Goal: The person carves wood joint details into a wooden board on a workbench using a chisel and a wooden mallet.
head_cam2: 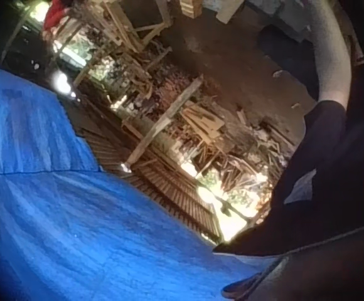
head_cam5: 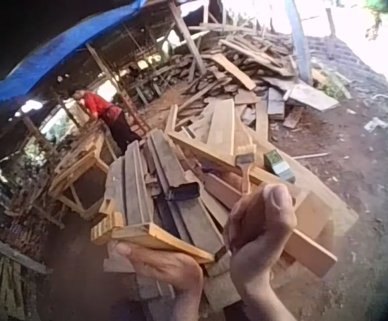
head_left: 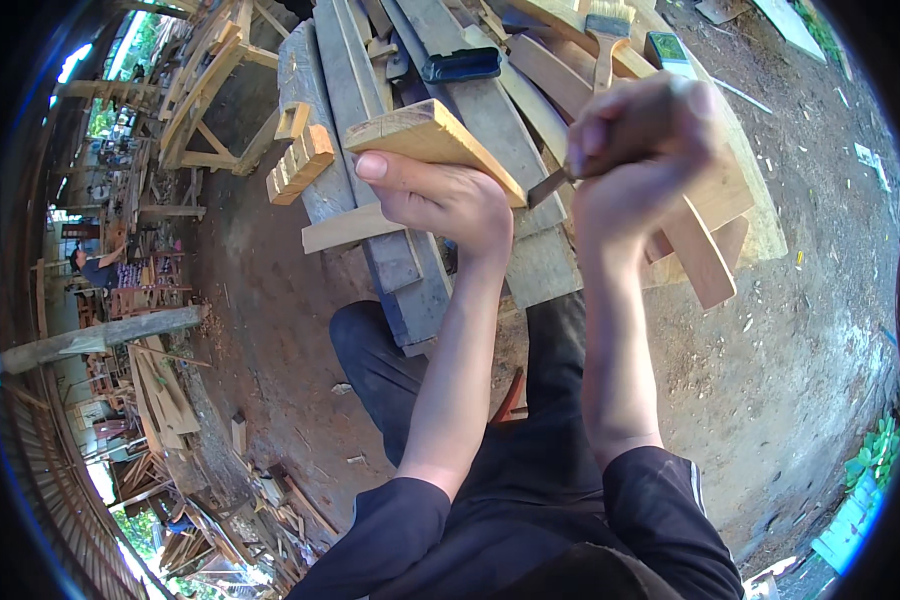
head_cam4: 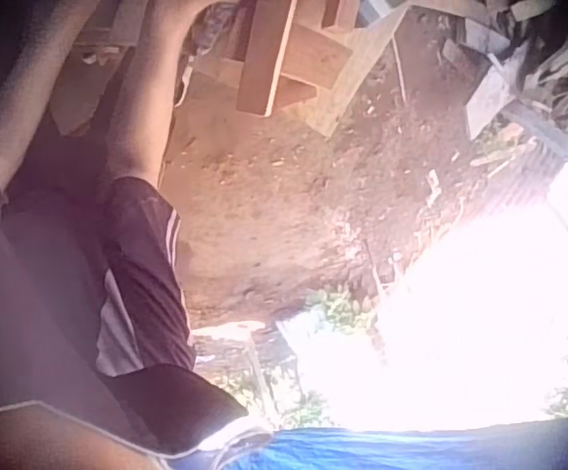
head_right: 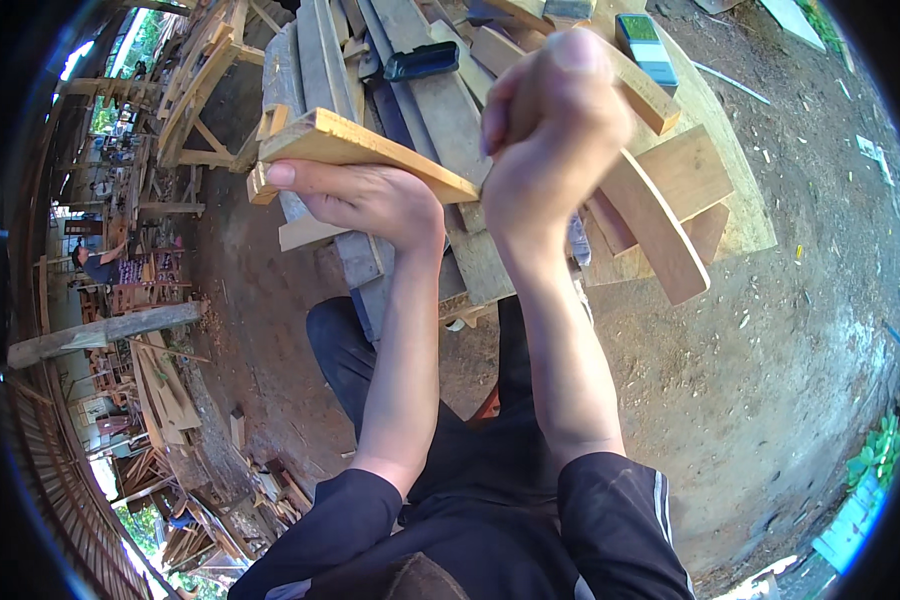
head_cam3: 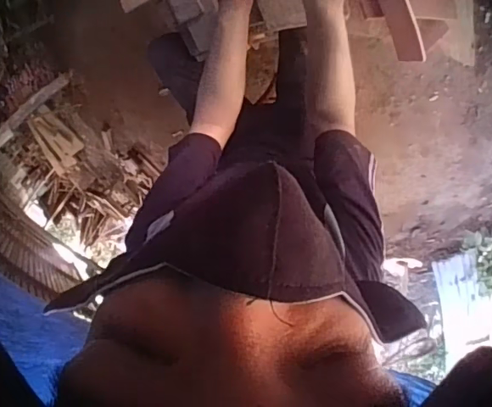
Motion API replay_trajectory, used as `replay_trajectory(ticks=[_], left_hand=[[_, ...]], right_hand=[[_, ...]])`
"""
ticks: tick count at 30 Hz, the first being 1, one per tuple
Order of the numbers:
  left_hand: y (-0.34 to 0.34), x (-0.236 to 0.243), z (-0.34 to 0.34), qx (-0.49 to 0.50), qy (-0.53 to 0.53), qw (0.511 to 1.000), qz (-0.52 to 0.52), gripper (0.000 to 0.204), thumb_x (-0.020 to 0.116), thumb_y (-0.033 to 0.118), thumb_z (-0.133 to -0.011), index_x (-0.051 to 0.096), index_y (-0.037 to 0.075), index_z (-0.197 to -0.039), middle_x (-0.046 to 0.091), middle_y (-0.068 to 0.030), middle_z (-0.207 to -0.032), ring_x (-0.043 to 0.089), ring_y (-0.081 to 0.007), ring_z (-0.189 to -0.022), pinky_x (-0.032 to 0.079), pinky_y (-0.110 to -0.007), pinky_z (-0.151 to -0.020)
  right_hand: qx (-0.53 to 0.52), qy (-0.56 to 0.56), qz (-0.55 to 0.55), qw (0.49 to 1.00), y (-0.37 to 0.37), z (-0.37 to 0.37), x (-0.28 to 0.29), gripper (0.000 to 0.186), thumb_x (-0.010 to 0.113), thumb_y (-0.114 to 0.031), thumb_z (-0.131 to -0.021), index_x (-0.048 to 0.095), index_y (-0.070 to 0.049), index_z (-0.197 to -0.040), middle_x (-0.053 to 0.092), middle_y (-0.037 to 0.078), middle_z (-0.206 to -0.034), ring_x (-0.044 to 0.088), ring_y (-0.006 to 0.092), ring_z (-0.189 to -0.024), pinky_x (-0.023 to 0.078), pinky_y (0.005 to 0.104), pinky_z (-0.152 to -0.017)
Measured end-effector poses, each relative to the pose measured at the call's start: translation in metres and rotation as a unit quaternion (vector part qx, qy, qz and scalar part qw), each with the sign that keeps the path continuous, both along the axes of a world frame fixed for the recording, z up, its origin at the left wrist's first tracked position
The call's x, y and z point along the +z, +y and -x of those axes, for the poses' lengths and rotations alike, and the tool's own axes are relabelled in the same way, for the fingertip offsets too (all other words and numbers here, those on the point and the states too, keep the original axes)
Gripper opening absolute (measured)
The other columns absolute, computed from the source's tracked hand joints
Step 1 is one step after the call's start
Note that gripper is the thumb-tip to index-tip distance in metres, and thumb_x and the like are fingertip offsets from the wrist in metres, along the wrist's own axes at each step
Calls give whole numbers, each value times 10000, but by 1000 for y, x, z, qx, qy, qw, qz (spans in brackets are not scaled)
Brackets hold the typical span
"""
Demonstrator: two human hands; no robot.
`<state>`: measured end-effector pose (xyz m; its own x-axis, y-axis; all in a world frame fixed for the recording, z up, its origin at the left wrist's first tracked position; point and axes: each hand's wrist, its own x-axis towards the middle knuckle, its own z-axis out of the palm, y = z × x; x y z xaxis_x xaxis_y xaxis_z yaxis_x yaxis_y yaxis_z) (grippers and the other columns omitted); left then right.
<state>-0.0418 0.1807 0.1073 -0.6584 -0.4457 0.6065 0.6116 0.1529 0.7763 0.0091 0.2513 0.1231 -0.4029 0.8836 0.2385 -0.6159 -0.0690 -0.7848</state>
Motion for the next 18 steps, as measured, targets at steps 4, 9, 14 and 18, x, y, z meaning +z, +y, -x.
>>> replay_trajectory(ticks=[4,9,14,18], left_hand=[[-5,-5,-2,-30,-24,999,1,690,236,564,-1096,471,-72,-968,515,-128,-885,477,-179,-780,420,-315,-709],[-4,-6,-3,-33,-12,999,1,750,247,580,-1093,501,-125,-1073,549,-182,-980,504,-201,-865,447,-324,-797],[-7,-11,5,-23,14,999,41,570,223,421,-1130,477,-34,-899,533,-122,-782,490,-206,-695,414,-343,-624],[-5,-11,3,-21,37,999,29,550,239,399,-1132,482,-36,-899,533,-121,-765,492,-210,-676,415,-348,-610]], right_hand=[[40,4,64,997,8,7,2,597,403,-571,-973,488,-39,-716,436,66,-536,404,174,-426,315,300,-419],[50,9,98,994,14,8,-2,603,403,-596,-981,471,-54,-726,449,67,-560,415,170,-446,310,301,-418],[30,13,93,995,2,6,0,558,420,-550,-997,467,-58,-737,450,70,-560,407,165,-432,318,292,-404],[42,8,28,999,-6,6,-3,539,444,-534,-998,477,-56,-751,458,74,-556,402,156,-409,313,283,-388]])
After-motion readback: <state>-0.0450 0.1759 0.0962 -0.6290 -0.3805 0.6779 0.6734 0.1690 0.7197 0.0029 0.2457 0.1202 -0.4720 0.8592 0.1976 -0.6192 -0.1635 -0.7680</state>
